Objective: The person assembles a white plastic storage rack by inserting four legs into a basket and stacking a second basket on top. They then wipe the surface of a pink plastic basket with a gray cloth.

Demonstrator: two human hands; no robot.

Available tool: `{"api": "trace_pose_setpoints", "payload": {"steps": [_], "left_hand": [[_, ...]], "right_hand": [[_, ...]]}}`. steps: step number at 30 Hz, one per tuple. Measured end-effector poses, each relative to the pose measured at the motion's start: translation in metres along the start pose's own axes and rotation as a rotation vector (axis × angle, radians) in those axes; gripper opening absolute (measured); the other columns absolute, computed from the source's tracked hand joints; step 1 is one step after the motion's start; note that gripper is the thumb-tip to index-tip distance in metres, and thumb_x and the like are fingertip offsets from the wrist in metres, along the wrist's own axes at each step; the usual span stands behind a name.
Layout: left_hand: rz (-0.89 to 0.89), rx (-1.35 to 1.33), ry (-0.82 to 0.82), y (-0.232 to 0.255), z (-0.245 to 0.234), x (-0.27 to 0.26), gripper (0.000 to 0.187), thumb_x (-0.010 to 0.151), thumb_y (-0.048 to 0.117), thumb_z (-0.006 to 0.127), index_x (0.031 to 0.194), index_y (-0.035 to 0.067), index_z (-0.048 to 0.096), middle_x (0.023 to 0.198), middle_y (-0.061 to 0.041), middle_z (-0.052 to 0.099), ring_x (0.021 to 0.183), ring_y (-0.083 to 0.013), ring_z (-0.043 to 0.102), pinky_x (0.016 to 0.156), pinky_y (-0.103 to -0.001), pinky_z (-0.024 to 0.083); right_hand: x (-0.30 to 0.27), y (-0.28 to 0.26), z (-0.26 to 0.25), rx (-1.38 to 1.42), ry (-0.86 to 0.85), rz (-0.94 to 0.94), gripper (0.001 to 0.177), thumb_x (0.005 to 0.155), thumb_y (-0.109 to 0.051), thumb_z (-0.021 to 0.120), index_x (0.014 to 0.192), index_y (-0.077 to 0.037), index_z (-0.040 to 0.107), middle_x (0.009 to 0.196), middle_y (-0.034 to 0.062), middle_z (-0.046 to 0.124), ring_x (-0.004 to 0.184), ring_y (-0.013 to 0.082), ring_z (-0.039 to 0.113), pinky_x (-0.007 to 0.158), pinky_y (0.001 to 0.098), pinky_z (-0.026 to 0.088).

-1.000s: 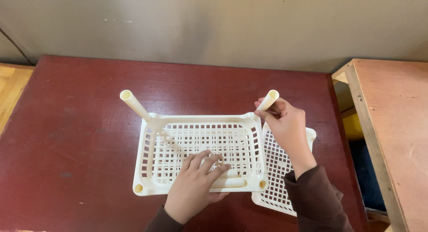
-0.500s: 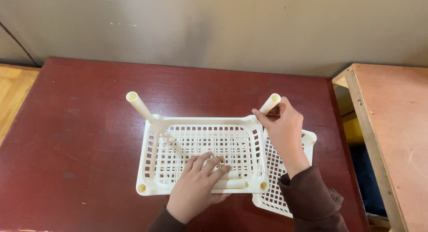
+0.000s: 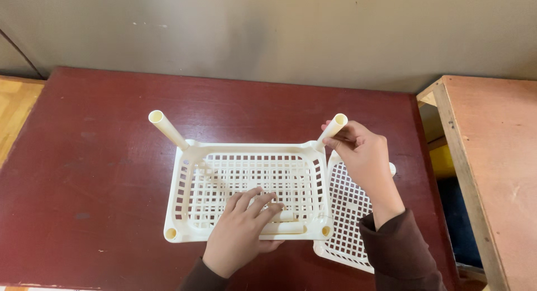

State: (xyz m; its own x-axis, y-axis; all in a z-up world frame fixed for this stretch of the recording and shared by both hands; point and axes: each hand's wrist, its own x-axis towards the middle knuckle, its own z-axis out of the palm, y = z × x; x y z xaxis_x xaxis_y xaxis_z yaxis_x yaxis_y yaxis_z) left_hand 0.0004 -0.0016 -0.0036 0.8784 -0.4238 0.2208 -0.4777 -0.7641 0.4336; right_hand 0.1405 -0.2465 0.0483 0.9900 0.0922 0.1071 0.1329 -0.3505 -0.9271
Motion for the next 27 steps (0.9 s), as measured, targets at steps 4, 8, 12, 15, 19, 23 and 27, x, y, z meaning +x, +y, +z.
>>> {"api": "trace_pose_setpoints", "payload": {"steps": [4, 8, 12, 15, 19, 23, 27], "left_hand": [[-0.031, -0.020, -0.031, 0.001, 0.000, 0.001, 0.067, 0.068, 0.037, 0.087, 0.127, 0.013, 0.064, 0.136, -0.006, 0.058, 0.133, -0.0336, 0.044, 0.110, -0.051, 0.032], [-0.029, -0.021, -0.044, 0.001, -0.002, 0.001, 0.067, 0.068, 0.038, 0.087, 0.126, 0.013, 0.064, 0.136, -0.007, 0.058, 0.134, -0.0334, 0.043, 0.110, -0.051, 0.031], [-0.043, -0.034, -0.060, 0.000, -0.004, 0.001, 0.065, 0.068, 0.037, 0.087, 0.125, 0.013, 0.065, 0.137, -0.005, 0.058, 0.135, -0.0321, 0.043, 0.111, -0.050, 0.031], [-0.041, -0.017, -0.070, 0.002, -0.005, 0.003, 0.067, 0.066, 0.038, 0.087, 0.124, 0.011, 0.065, 0.137, -0.007, 0.058, 0.134, -0.0331, 0.042, 0.112, -0.051, 0.030], [-0.054, -0.083, -0.048, 0.003, -0.008, 0.004, 0.067, 0.067, 0.045, 0.087, 0.121, 0.011, 0.068, 0.136, -0.007, 0.058, 0.134, -0.0355, 0.042, 0.109, -0.051, 0.031], [-0.063, -0.143, -0.012, 0.003, -0.013, 0.006, 0.055, 0.074, 0.049, 0.084, 0.110, 0.010, 0.071, 0.133, -0.007, 0.061, 0.132, -0.0359, 0.044, 0.107, -0.052, 0.033], [-0.038, -0.113, 0.084, 0.008, -0.013, 0.007, 0.031, 0.086, 0.035, 0.076, 0.105, 0.011, 0.072, 0.128, -0.005, 0.065, 0.127, -0.0342, 0.050, 0.106, -0.049, 0.037]], "right_hand": [[-0.002, -0.003, 0.004, 0.039, 0.065, 0.015, 0.024, 0.086, -0.003, 0.077, 0.109, -0.001, 0.073, 0.105, 0.0058, 0.079, 0.094, 0.0106, 0.075, 0.086, 0.0256, 0.061], [-0.003, -0.002, 0.013, 0.027, 0.140, 0.032, 0.017, 0.086, -0.006, 0.081, 0.092, 0.001, 0.066, 0.090, 0.0072, 0.077, 0.082, 0.0094, 0.073, 0.074, 0.0255, 0.059], [-0.004, 0.001, 0.022, -0.022, 0.204, -0.014, 0.023, 0.087, -0.009, 0.082, 0.088, -0.001, 0.061, 0.088, 0.0062, 0.075, 0.081, 0.0096, 0.072, 0.072, 0.0253, 0.059], [-0.003, 0.003, 0.026, -0.062, 0.232, -0.074, 0.026, 0.088, -0.010, 0.082, 0.089, -0.001, 0.058, 0.089, 0.0070, 0.075, 0.083, 0.0113, 0.074, 0.073, 0.0261, 0.061], [-0.004, 0.008, 0.030, -0.121, 0.271, -0.106, 0.028, 0.089, -0.013, 0.083, 0.092, -0.001, 0.057, 0.090, 0.0094, 0.076, 0.082, 0.0143, 0.076, 0.073, 0.0282, 0.062], [-0.004, 0.011, 0.032, -0.117, 0.275, -0.134, 0.032, 0.089, -0.015, 0.083, 0.096, -0.001, 0.055, 0.092, 0.0104, 0.075, 0.083, 0.0143, 0.076, 0.073, 0.0274, 0.061], [-0.005, 0.013, 0.024, -0.105, 0.213, -0.124, 0.036, 0.087, -0.015, 0.084, 0.098, -0.001, 0.053, 0.088, 0.0072, 0.070, 0.079, 0.0120, 0.070, 0.068, 0.0270, 0.058]]}}
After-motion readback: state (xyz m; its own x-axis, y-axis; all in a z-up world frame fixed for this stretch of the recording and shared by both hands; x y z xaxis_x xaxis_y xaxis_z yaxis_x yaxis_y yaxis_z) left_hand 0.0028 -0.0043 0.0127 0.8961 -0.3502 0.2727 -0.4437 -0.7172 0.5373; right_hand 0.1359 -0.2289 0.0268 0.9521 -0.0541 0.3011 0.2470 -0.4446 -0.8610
